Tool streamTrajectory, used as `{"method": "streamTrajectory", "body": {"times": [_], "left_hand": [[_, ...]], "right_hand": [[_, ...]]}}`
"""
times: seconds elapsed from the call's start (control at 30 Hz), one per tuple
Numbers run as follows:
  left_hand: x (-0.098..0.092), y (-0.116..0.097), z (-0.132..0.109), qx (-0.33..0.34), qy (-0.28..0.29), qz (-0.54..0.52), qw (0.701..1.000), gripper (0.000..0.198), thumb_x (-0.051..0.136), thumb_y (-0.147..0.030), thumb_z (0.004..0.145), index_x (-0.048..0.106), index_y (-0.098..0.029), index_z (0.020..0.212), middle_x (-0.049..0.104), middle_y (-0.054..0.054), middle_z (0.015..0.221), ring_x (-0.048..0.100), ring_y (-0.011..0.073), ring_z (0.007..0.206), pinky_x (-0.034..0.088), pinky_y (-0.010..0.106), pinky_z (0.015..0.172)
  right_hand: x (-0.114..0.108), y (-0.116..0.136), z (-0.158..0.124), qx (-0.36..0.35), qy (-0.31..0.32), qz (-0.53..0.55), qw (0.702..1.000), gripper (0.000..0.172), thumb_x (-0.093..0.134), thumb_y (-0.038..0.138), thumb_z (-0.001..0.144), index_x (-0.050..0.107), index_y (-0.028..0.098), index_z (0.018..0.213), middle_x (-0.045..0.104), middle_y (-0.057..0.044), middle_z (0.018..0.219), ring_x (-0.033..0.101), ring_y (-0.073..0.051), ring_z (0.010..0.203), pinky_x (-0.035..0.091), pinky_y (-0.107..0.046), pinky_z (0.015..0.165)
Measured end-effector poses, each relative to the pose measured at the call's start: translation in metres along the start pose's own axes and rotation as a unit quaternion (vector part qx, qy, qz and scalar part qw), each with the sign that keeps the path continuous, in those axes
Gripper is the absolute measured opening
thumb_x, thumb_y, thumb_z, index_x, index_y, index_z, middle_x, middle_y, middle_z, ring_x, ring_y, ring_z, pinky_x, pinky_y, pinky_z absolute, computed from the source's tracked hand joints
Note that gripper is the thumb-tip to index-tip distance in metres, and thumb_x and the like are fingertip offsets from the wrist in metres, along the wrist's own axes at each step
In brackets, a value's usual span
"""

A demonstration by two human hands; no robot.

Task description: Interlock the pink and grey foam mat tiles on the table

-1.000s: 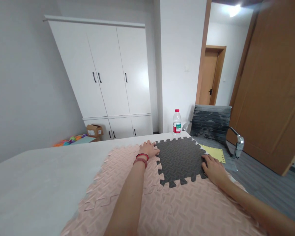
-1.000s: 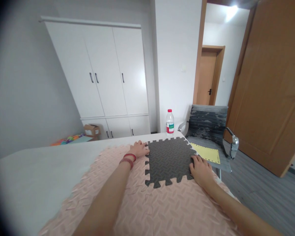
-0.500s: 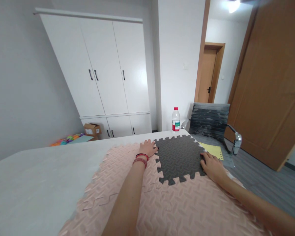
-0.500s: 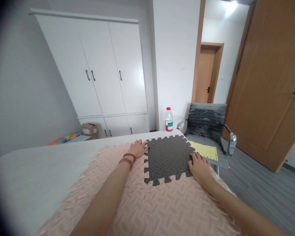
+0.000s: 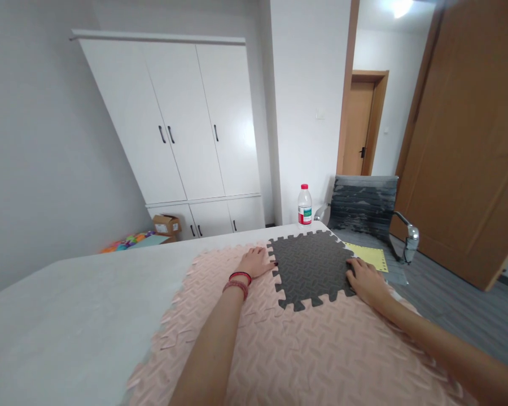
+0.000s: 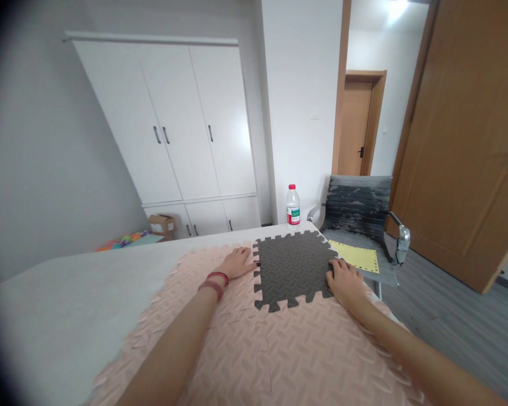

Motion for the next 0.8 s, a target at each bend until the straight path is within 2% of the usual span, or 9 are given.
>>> {"method": "streamTrajectory", "body": {"times": [0.33,0.5,0.63,0.73,0.8], "left_hand": [[-0.013,-0.031,-0.017,-0.008,-0.038,0.052,0.998,0.041,0.050,-0.049,0.087,0.057,-0.017,0.111,0.058,0.008,0.118,0.052,0.0232,0.113,0.039,0.051,0.099],[-0.014,-0.024,-0.020,0.030,-0.001,0.018,0.999,0.041,0.050,-0.049,0.087,0.057,-0.017,0.112,0.057,0.008,0.118,0.054,0.0219,0.109,0.044,0.047,0.094],[-0.010,-0.013,-0.023,0.061,0.047,-0.013,0.997,0.054,0.051,-0.054,0.084,0.048,-0.020,0.126,0.047,0.011,0.136,0.046,0.0259,0.121,0.040,0.050,0.099],[-0.005,-0.012,-0.026,0.046,0.066,-0.017,0.997,0.064,0.052,-0.055,0.084,0.036,-0.022,0.137,0.032,0.011,0.148,0.036,0.0302,0.131,0.033,0.056,0.105],[-0.004,-0.014,-0.027,0.026,0.075,-0.014,0.997,0.065,0.051,-0.054,0.084,0.034,-0.023,0.139,0.029,0.011,0.149,0.033,0.0312,0.133,0.031,0.058,0.106]], "right_hand": [[-0.006,0.002,-0.001,0.015,0.014,0.007,1.000,0.037,0.034,0.028,0.090,0.051,0.022,0.122,0.054,-0.008,0.124,0.049,-0.026,0.107,0.037,-0.039,0.088],[-0.011,0.004,-0.005,0.008,0.014,0.003,1.000,0.036,0.035,0.028,0.090,0.052,0.022,0.122,0.053,-0.008,0.125,0.049,-0.026,0.107,0.037,-0.038,0.087],[-0.010,0.003,-0.005,0.014,-0.004,0.012,1.000,0.036,0.034,0.030,0.091,0.052,0.022,0.120,0.054,-0.007,0.123,0.050,-0.026,0.105,0.037,-0.039,0.087],[-0.006,0.001,-0.003,0.011,-0.003,0.006,1.000,0.036,0.034,0.031,0.090,0.052,0.023,0.120,0.054,-0.007,0.123,0.051,-0.026,0.104,0.037,-0.039,0.087],[-0.005,0.001,-0.003,0.011,-0.005,0.001,1.000,0.036,0.035,0.031,0.090,0.052,0.023,0.120,0.054,-0.007,0.123,0.051,-0.026,0.104,0.037,-0.039,0.087]]}}
Point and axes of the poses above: each hand's wrist, its own z-axis towards the middle knuckle, its own x-axis out of the palm, y = z × x, the point moved 3 cm from there along z, towards the middle knuckle
